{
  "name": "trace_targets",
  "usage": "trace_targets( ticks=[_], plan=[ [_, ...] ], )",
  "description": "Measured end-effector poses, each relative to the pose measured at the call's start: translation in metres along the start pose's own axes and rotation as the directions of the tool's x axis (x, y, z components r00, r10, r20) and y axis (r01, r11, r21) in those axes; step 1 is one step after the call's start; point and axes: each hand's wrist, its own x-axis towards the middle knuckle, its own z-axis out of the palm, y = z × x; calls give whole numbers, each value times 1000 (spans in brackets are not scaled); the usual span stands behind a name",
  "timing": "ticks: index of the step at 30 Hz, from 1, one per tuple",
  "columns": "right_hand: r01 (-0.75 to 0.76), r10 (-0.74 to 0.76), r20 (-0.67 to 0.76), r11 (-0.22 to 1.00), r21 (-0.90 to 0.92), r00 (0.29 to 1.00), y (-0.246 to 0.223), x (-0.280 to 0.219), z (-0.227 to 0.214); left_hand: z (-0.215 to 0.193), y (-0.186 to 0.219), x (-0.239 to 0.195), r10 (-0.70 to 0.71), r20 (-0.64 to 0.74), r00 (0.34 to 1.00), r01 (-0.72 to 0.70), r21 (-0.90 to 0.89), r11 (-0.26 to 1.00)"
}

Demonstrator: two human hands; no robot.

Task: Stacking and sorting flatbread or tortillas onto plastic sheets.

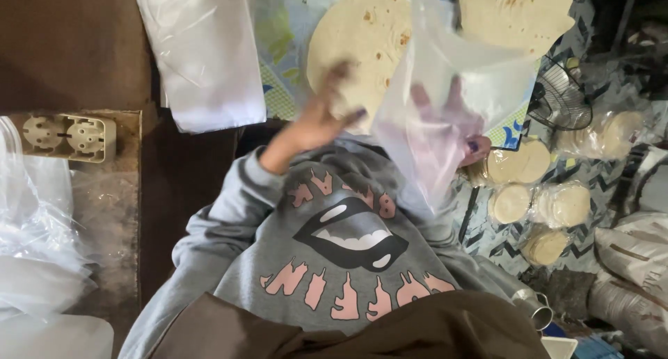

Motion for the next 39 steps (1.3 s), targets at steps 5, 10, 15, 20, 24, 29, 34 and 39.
trace_targets(
  ticks=[5, 10, 15, 20, 24, 29, 34, 39],
  plan=[
    [-49, -19, -236, 960, -275, 971, -36, -45, -87, 41, -14, -6, -91, 490, 867, 449, -691, 566],
    [-162, -99, -450, 847, -506, 887, -53, -65, -139, -14, 22, 36, -341, -86, 936, 285, -382, 879],
    [-541, -308, -614, 292, -788, 727, -26, -48, -144, -19, -26, 48, -46, -392, 919, 155, 250, 956],
    [-660, -376, -621, 30, -750, 688, -12, -42, -148, -16, -51, 42, -32, -346, 938, 180, 404, 897],
    [-726, -441, -625, -99, -680, 645, -14, -37, -129, -20, -37, 28, -14, -346, 938, 156, 386, 909],
    [-774, -258, -756, 49, -632, 601, -35, -56, -122, -44, -18, 1, -259, -138, 956, 292, 360, 886],
    [-789, -39, -808, 194, -583, 588, -50, -83, -141, -50, -38, -20, -299, -88, 950, 311, 255, 915],
    [-765, -64, -772, 109, -635, 632, -53, -86, -134, -49, -14, -20, -343, -70, 937, 346, 349, 871]
  ],
)
